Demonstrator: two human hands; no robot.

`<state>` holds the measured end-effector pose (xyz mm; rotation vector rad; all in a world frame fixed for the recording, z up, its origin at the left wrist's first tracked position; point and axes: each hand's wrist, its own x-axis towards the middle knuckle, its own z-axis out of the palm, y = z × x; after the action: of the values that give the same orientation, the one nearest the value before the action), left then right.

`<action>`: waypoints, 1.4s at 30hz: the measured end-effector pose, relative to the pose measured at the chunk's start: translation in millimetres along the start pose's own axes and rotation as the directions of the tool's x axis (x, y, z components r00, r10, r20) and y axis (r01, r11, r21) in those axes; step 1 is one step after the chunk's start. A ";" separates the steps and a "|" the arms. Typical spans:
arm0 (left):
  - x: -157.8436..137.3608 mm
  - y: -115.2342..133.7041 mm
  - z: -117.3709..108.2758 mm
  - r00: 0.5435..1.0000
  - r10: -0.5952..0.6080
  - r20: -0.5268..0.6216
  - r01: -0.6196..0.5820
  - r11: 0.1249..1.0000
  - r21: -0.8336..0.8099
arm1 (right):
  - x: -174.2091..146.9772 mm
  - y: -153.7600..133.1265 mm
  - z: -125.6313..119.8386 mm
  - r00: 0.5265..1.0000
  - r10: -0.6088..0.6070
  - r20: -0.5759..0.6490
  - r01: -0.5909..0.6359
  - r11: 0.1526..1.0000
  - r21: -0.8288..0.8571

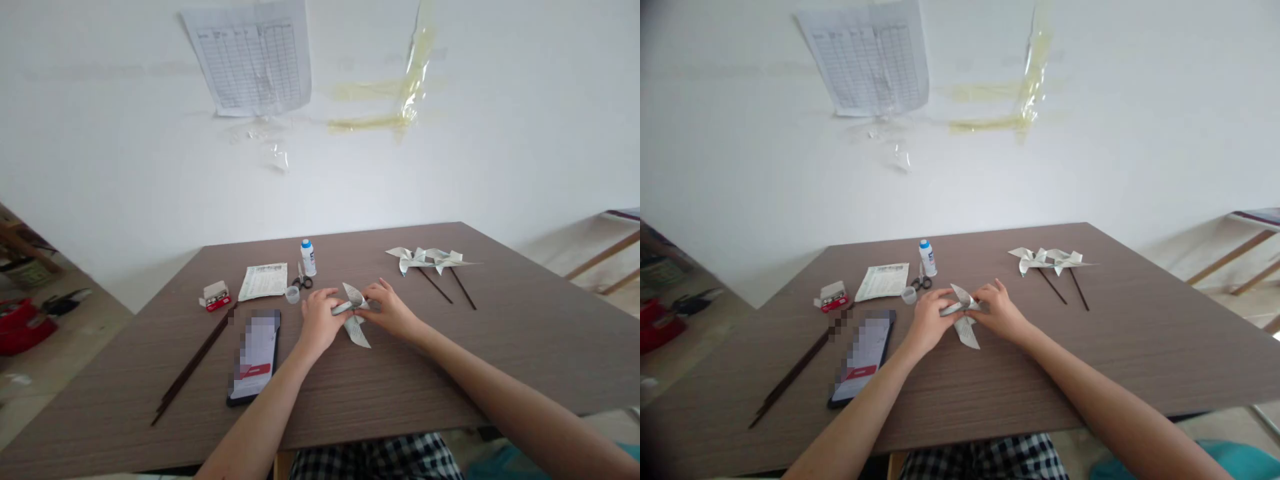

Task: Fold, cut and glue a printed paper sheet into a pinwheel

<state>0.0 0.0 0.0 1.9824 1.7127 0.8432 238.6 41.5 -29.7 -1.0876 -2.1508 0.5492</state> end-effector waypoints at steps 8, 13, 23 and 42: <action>-1.1 0.8 0.1 1.000 0.016 0.003 -0.016 1.000 -0.012 | -0.1 -1.2 -0.2 1.000 0.012 -0.005 -0.012 1.000 0.017; -0.8 0.6 -1.0 1.000 0.016 0.012 -0.016 1.000 -0.001 | 0.1 -0.3 -0.1 1.000 0.014 -0.009 -0.014 1.000 0.025; -0.4 -0.1 0.1 1.000 0.022 -0.001 -0.022 1.000 -0.022 | 0.0 -1.6 0.3 0.999 0.034 -0.014 -0.033 0.997 0.063; -0.2 -0.5 3.5 1.000 0.023 -0.018 -0.023 1.000 -0.021 | 1.2 3.8 2.1 0.998 0.044 -0.035 -0.041 0.997 0.072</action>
<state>1.9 0.3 -2.9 1.9899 1.6868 0.8853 238.6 44.5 -33.1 -1.0983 -2.0650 0.6156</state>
